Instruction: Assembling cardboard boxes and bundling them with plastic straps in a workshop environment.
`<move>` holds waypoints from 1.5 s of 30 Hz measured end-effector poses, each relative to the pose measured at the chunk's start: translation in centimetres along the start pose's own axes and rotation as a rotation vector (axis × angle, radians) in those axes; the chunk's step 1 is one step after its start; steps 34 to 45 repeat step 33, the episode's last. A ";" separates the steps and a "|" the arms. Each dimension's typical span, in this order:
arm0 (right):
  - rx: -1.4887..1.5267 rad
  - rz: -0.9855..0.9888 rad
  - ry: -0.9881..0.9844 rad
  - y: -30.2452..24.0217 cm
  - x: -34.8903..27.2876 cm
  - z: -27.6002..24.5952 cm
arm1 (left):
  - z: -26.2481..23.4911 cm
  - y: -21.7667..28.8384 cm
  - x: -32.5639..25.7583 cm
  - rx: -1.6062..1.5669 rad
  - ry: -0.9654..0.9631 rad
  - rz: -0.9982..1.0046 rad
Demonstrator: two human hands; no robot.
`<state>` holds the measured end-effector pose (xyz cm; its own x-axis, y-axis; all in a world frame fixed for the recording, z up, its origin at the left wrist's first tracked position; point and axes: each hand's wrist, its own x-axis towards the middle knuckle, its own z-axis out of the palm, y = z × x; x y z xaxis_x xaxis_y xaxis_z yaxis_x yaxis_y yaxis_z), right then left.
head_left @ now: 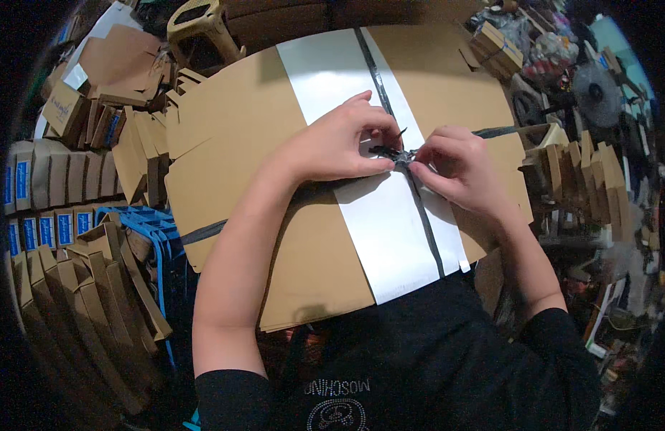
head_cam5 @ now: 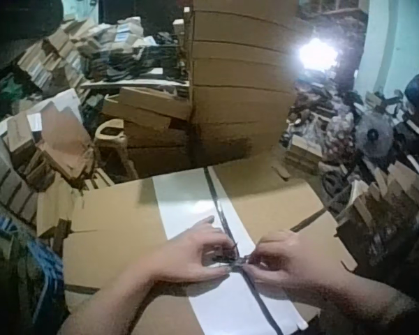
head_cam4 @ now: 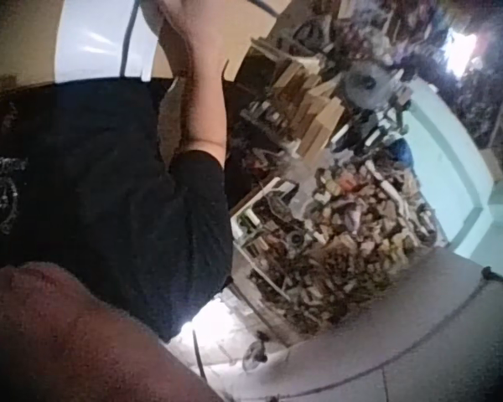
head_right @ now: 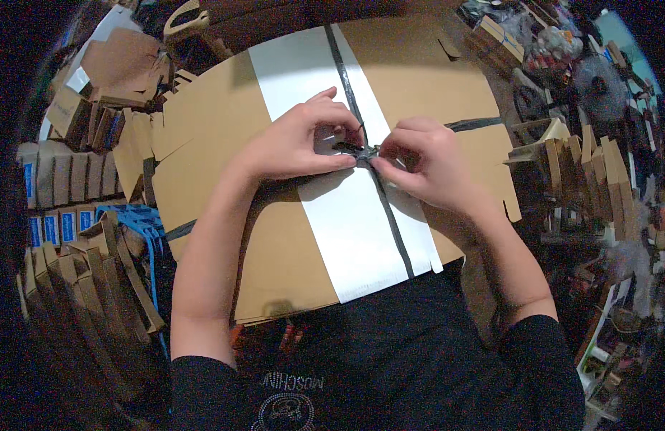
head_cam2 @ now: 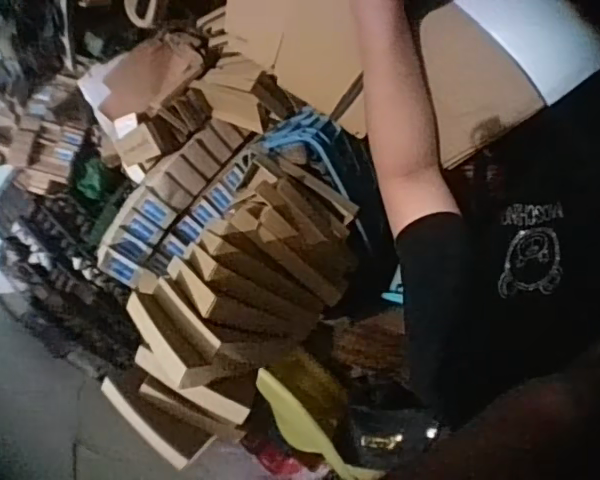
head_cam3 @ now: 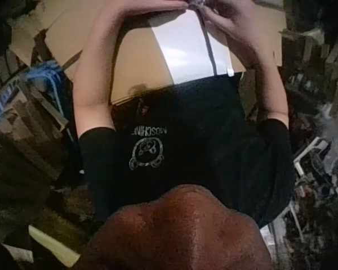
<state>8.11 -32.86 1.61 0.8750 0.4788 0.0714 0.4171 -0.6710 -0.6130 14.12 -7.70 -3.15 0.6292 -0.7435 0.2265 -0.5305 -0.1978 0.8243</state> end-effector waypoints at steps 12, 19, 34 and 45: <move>0.111 -0.031 0.102 0.3 -0.4 0.4 | 0.4 0.3 0.1 0.064 0.030 0.061; 0.039 -0.178 0.169 1.6 -0.7 1.5 | 0.6 0.6 0.2 0.135 0.000 0.044; 0.268 -0.091 0.165 3.7 -1.4 2.4 | -0.2 0.2 -0.1 0.071 -0.020 0.022; 0.268 -0.091 0.165 3.7 -1.4 2.4 | -0.2 0.2 -0.1 0.071 -0.020 0.022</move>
